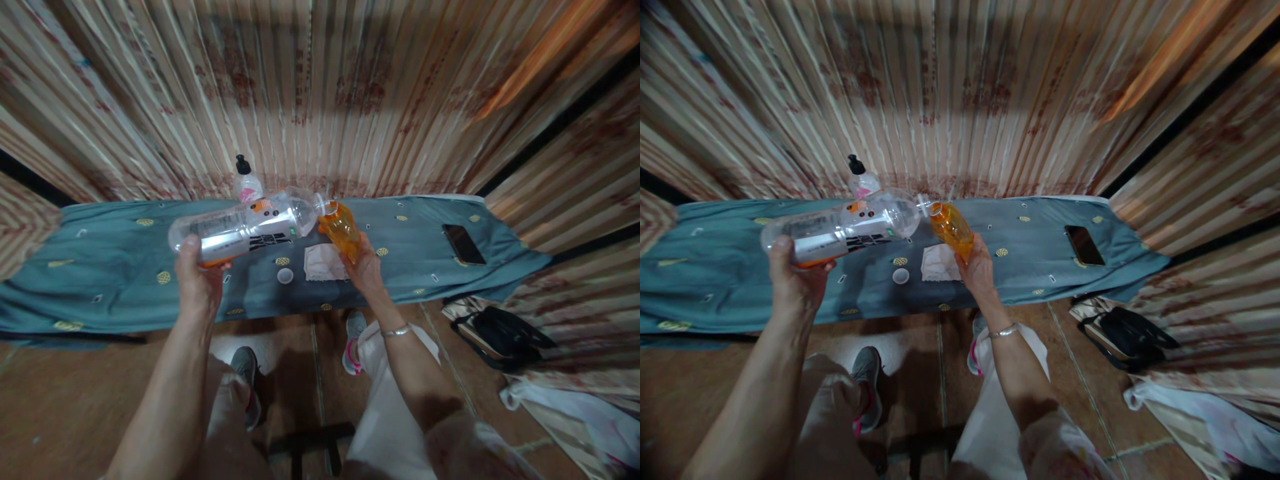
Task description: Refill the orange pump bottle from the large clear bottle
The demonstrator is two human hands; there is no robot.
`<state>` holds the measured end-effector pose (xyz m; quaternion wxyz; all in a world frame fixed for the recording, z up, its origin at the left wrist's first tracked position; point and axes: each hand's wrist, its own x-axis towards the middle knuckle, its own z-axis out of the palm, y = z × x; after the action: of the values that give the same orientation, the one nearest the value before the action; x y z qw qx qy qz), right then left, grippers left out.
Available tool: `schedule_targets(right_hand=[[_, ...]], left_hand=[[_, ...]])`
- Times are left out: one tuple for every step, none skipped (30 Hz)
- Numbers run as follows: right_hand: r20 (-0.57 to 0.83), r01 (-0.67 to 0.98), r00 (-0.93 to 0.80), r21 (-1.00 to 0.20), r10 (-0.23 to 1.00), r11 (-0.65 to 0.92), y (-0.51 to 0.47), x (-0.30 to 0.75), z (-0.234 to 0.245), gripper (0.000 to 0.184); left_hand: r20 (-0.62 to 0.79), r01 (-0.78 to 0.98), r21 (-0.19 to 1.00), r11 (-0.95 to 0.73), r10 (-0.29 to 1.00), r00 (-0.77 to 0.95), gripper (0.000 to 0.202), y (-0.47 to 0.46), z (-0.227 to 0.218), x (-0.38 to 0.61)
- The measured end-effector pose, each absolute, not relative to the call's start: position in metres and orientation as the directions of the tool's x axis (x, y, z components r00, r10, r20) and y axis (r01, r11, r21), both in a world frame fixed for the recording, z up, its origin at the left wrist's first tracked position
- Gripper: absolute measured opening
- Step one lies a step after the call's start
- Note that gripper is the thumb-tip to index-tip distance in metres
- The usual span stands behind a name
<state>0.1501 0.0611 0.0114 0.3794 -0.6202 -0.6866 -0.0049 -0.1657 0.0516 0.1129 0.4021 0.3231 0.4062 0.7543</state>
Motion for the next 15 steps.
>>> schedule_targets(right_hand=[[0.512,0.849,0.07,-0.481,0.856,0.218,0.0609,0.1499,0.0118,0.056],[0.496,0.843,0.087,-0.499,0.864,0.201,0.0608,0.1496,0.0122,0.057],[0.485,0.838,0.101,-0.512,0.869,0.188,0.0607,0.1493,0.0125,0.058],[0.479,0.836,0.108,-0.519,0.871,0.181,0.0606,0.1489,0.0125,0.059],[0.475,0.834,0.112,-0.522,0.873,0.177,0.0607,0.1487,0.0124,0.06],[0.473,0.834,0.115,-0.523,0.874,0.173,0.0608,0.1486,0.012,0.061],[0.472,0.836,0.117,-0.522,0.874,0.17,0.061,0.1486,0.0115,0.061],[0.471,0.838,0.119,-0.52,0.874,0.166,0.0614,0.1487,0.0109,0.062],[0.47,0.84,0.121,-0.518,0.874,0.162,0.0617,0.1489,0.0102,0.063],[0.471,0.84,0.123,-0.518,0.874,0.161,0.0621,0.1492,0.0095,0.062],[0.473,0.839,0.122,-0.519,0.873,0.164,0.0625,0.1494,0.0087,0.061],[0.477,0.837,0.12,-0.52,0.87,0.17,0.0629,0.1496,0.008,0.06],[0.483,0.836,0.118,-0.52,0.867,0.176,0.0631,0.1497,0.0073,0.06],[0.489,0.835,0.117,-0.519,0.864,0.181,0.0633,0.1496,0.0067,0.059],[0.494,0.836,0.117,-0.518,0.861,0.183,0.0633,0.1495,0.0062,0.059]], left_hand=[[0.167,-0.338,0.873,-0.35,0.868,-0.468,0.045,0.052,0.1121,-0.1663],[0.173,-0.331,0.875,-0.353,0.868,-0.466,0.046,0.0523,0.1115,-0.1668],[0.18,-0.323,0.877,-0.355,0.867,-0.465,0.047,0.0526,0.1111,-0.1671],[0.189,-0.314,0.879,-0.36,0.866,-0.463,0.049,0.0528,0.1108,-0.1674],[0.199,-0.305,0.88,-0.364,0.865,-0.461,0.052,0.0529,0.1107,-0.1674],[0.21,-0.298,0.879,-0.371,0.864,-0.458,0.056,0.0529,0.1108,-0.1673],[0.221,-0.295,0.877,-0.38,0.862,-0.456,0.06,0.0527,0.1111,-0.167],[0.229,-0.294,0.875,-0.386,0.862,-0.452,0.063,0.0525,0.1116,-0.1666],[0.232,-0.295,0.873,-0.387,0.864,-0.447,0.065,0.0523,0.1122,-0.1661],[0.231,-0.299,0.873,-0.385,0.866,-0.443,0.066,0.052,0.1128,-0.1656],[0.224,-0.303,0.873,-0.381,0.867,-0.445,0.066,0.0518,0.1136,-0.1651],[0.214,-0.308,0.874,-0.377,0.866,-0.452,0.065,0.0517,0.1143,-0.1646],[0.202,-0.314,0.873,-0.372,0.864,-0.461,0.064,0.0515,0.115,-0.1641],[0.193,-0.32,0.872,-0.371,0.861,-0.472,0.063,0.0514,0.1158,-0.1637],[0.186,-0.325,0.87,-0.37,0.857,-0.48,0.062,0.0513,0.1165,-0.1634]])
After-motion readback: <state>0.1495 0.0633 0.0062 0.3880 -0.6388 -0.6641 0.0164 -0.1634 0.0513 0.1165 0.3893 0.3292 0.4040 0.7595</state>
